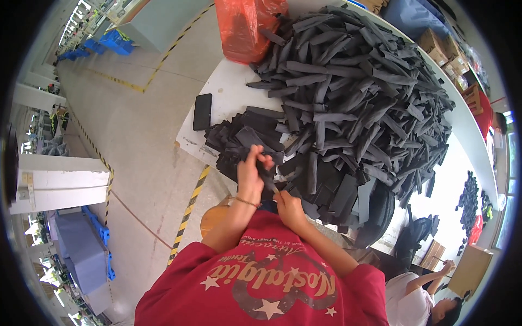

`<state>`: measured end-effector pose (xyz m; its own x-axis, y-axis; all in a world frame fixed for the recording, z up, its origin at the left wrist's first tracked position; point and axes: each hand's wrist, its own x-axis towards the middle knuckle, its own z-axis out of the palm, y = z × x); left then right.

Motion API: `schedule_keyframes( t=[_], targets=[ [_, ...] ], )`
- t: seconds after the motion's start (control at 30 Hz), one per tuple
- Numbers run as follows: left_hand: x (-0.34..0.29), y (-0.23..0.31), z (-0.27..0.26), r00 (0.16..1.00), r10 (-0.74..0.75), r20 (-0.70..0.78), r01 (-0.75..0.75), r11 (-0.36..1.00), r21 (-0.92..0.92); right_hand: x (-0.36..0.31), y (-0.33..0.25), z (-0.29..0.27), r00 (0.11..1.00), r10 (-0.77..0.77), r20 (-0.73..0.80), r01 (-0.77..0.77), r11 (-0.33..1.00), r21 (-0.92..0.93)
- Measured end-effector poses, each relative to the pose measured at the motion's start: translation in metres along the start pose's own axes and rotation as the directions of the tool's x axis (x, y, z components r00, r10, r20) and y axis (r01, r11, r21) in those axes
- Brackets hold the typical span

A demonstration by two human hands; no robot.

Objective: Inserting metal rods into pre-slotted black foam blocks using a wooden stick as a tool.

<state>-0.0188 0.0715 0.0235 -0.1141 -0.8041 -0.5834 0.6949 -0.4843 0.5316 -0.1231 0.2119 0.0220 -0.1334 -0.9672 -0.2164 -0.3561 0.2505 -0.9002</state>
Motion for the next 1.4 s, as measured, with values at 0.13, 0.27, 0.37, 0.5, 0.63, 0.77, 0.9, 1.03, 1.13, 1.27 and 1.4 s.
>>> schedule_keyframes(
  t=[0.13,0.27,0.37,0.5,0.63,0.77,0.9,1.03,1.13,1.27,1.4],
  targets=[
    [0.013,0.010,-0.007,1.000,0.010,0.022,-0.011,0.999,0.033,-0.019,-0.016,-0.036,0.958,0.160,0.240,-0.176,0.983,0.048],
    [0.021,-0.006,-0.012,0.999,-0.047,0.004,0.047,0.999,-0.019,-0.048,0.014,-0.058,0.985,0.021,0.169,0.019,0.972,-0.233],
    [0.045,0.026,-0.022,0.978,0.209,-0.018,-0.210,0.971,-0.116,-0.070,-0.008,-0.075,0.971,0.098,0.219,-0.043,0.969,-0.241],
    [0.038,0.043,-0.012,0.939,0.314,-0.140,-0.312,0.949,0.042,-0.064,-0.019,-0.076,0.979,0.142,0.145,-0.127,0.986,-0.107],
    [0.000,0.000,-0.008,0.980,0.025,-0.199,0.058,0.915,0.400,-0.057,-0.014,-0.075,0.989,0.088,0.115,-0.074,0.990,-0.120],
    [0.001,-0.016,-0.012,0.953,-0.174,-0.250,0.265,0.878,0.399,-0.057,0.009,-0.082,0.998,0.065,0.002,-0.064,0.988,-0.140],
    [0.012,-0.034,-0.036,0.991,0.020,-0.129,0.052,0.845,0.532,-0.009,0.017,-0.089,0.933,0.075,-0.353,-0.117,0.988,-0.099],
    [0.011,-0.045,-0.039,0.995,-0.068,0.069,0.009,0.776,0.631,0.052,0.043,-0.069,0.875,-0.140,-0.464,0.027,0.970,-0.243],
    [0.013,-0.046,-0.038,0.995,-0.076,0.070,0.019,0.798,0.602,0.084,0.058,-0.055,0.872,-0.057,-0.486,-0.017,0.989,-0.145],
    [0.013,-0.043,-0.043,0.991,-0.095,0.098,0.011,0.774,0.634,0.127,0.059,-0.063,0.867,-0.244,-0.435,0.101,0.940,-0.325],
    [0.020,-0.040,-0.052,0.991,-0.074,0.114,-0.022,0.744,0.668,0.142,0.055,-0.058,0.901,-0.184,-0.394,0.084,0.963,-0.257]
  ],
)
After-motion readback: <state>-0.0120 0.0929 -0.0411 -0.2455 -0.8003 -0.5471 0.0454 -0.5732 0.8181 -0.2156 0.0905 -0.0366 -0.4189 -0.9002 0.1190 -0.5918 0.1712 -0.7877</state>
